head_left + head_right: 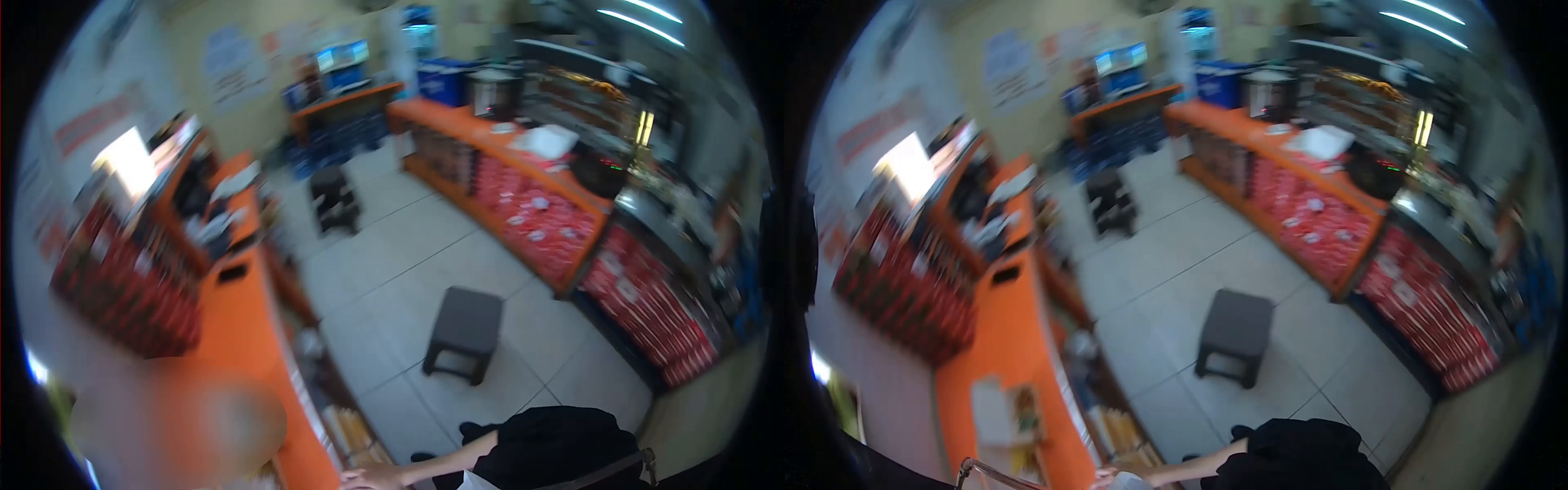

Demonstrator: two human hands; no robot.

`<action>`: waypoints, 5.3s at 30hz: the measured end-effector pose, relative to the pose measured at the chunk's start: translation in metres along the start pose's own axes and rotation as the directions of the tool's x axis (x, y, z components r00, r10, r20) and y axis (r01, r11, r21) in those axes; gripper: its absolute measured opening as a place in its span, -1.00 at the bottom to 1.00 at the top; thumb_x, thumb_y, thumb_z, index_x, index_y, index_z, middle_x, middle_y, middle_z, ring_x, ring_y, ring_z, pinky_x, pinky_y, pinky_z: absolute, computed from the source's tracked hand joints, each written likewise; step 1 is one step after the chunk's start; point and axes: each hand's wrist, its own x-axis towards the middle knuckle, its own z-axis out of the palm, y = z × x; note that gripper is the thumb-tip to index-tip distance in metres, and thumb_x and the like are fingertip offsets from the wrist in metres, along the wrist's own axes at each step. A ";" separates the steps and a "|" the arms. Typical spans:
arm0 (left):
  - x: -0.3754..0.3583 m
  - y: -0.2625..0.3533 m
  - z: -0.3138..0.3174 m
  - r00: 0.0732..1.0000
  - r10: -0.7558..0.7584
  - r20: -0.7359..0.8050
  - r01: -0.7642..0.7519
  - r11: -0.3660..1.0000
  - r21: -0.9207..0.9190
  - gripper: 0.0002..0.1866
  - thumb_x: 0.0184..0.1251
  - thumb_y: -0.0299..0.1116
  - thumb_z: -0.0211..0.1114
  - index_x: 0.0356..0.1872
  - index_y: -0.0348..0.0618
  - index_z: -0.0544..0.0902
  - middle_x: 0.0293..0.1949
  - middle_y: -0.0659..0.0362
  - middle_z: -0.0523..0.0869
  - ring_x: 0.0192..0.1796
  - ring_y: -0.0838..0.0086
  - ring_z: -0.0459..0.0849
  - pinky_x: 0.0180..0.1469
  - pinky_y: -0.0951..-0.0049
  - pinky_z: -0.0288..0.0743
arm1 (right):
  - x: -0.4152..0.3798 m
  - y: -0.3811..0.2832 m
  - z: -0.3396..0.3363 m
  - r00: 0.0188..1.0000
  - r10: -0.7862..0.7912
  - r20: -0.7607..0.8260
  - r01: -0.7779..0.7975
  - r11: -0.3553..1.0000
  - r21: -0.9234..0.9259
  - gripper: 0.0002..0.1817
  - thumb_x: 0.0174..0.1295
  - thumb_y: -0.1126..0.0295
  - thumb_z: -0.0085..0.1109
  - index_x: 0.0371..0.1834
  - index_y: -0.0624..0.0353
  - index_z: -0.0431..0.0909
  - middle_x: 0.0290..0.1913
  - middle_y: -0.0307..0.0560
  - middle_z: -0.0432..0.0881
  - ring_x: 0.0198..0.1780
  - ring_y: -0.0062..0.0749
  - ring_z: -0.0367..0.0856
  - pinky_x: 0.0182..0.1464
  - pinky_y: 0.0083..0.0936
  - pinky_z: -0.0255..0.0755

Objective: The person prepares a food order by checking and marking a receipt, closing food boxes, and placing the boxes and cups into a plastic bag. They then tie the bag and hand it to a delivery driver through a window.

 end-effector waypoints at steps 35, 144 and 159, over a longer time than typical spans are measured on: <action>-0.338 0.992 0.614 -0.178 0.969 -0.171 0.962 0.135 -0.236 -0.22 0.40 -0.03 0.06 0.46 -0.22 -0.04 0.40 -0.15 0.13 0.44 0.07 0.10 0.43 0.11 -0.08 | -0.739 0.191 -1.071 0.120 -0.066 -0.991 -0.763 0.632 -0.135 -0.64 0.27 0.47 0.05 0.15 0.20 0.45 0.11 -0.02 0.54 0.04 -0.26 0.56 0.08 -0.38 0.42; 0.093 0.484 0.841 0.838 -0.504 0.209 0.545 0.750 -0.376 0.00 0.19 -0.54 0.28 0.46 0.03 -0.29 0.13 -0.14 0.41 -0.16 0.39 0.65 -0.12 0.41 0.57 | -0.068 0.785 -1.097 0.700 0.371 -0.610 -0.587 0.786 -0.195 -0.54 0.18 0.46 0.07 0.20 0.21 0.41 0.17 0.01 0.49 0.10 -0.21 0.52 0.12 -0.34 0.42; 0.458 0.112 0.807 0.672 -0.675 -0.306 0.547 0.730 -0.409 -0.39 0.25 -0.48 0.27 0.32 -0.14 0.27 -0.08 0.12 0.55 -0.13 0.54 0.57 -0.14 0.56 0.47 | 0.975 0.556 -0.391 0.579 -0.566 0.587 0.731 0.679 -0.067 -0.54 0.06 0.47 0.15 0.11 0.21 0.52 0.09 0.11 0.54 0.18 0.02 0.47 0.19 -0.27 0.39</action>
